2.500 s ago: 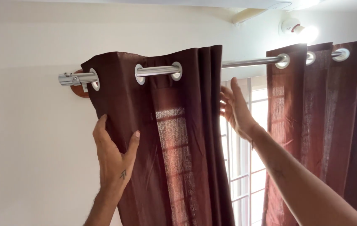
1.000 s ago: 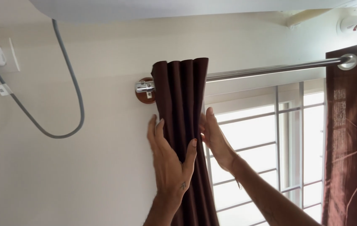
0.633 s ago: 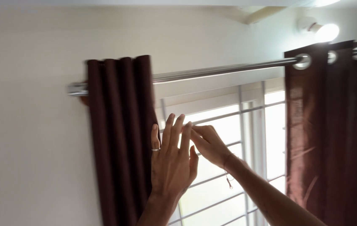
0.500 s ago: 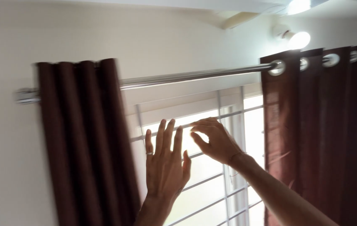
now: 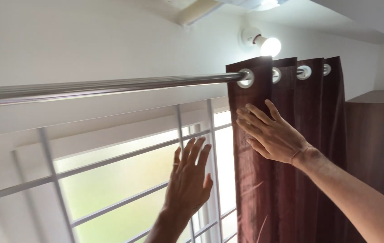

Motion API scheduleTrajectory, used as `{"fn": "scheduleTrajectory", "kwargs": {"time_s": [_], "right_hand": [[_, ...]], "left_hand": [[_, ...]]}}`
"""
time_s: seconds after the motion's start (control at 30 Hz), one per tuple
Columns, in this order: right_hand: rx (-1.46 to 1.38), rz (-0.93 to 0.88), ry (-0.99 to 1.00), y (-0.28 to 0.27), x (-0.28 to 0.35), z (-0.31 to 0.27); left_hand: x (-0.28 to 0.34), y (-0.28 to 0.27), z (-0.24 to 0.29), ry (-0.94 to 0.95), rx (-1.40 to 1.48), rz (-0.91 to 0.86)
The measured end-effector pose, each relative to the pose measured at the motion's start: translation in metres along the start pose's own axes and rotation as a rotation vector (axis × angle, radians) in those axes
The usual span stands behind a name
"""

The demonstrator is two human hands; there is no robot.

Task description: The person hangs a maroon curtain onto a silver curtain rod using the grommets. They adjust the fabric to ensure it is evenly distributed and properly aligned along the rod. The person also gathers and folds the curtain to the side to check the fit and appearance.

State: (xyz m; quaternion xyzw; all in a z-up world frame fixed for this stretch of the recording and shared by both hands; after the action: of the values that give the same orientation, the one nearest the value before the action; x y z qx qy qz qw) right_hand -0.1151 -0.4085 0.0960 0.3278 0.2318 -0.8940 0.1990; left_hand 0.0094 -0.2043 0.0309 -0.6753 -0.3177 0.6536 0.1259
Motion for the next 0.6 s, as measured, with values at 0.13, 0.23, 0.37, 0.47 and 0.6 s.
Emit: {"fn": "scheduleTrajectory", "kwargs": {"time_s": [0.13,0.23,0.37,0.47,0.6], "right_hand": [[0.054,-0.052,-0.083,0.017,0.005,0.018],[0.121,-0.239,0.033,0.036,0.013,0.044],[0.139,-0.379,0.152,0.082,0.038,0.084],[0.140,-0.117,0.007,0.084,0.044,0.092],[-0.052,0.064,-0.085,0.081,0.042,0.094]], "left_hand": [[-0.036,0.037,0.018,0.105,0.067,0.093],[-0.064,0.049,0.036,0.121,0.098,0.098],[-0.090,0.067,0.051,0.139,0.073,0.082],[-0.106,0.081,0.059,0.188,0.044,0.110],[-0.128,0.110,0.068,0.223,-0.016,0.109]]}}
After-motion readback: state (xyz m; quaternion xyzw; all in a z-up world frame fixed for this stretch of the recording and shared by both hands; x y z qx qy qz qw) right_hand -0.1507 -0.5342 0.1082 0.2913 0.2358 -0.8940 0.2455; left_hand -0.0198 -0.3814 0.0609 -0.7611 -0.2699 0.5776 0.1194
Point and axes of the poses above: each hand's wrist, its own x-axis away from the middle knuckle, its own y-axis out of the palm, z = x × y, the point moved 4 cm from there along -x, towards the middle knuckle, and after that the axes turned 1 degree about y, right-handed, at the moved point
